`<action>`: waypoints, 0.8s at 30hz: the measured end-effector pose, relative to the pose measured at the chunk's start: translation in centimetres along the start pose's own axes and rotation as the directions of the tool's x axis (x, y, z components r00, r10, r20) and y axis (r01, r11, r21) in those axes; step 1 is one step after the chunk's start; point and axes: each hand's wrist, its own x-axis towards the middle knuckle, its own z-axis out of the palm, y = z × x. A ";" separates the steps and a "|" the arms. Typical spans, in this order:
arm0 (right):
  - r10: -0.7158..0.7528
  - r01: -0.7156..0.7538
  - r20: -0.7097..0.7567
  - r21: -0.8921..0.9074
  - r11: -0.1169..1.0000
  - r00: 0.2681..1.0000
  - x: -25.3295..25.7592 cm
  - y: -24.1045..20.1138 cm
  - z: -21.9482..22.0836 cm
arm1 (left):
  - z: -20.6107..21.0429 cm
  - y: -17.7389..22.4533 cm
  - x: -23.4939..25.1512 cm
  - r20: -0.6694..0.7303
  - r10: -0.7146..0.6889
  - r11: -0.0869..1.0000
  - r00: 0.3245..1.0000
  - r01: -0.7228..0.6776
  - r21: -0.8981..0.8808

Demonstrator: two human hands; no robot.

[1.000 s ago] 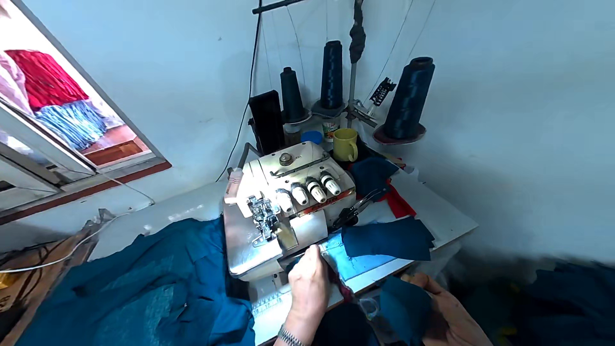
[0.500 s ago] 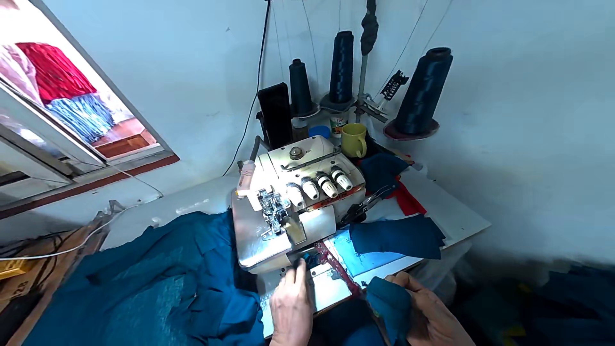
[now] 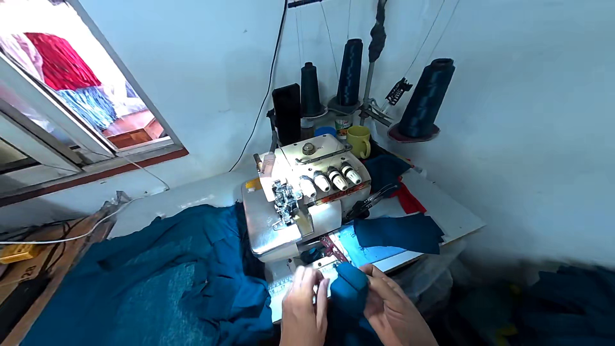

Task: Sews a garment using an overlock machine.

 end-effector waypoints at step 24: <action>0.298 0.022 0.633 -0.446 0.895 0.715 2.2 0.8 -1.0 | -12.9 -6.8 -2.8 0.642 0.065 0.615 0.764 0.476 -0.629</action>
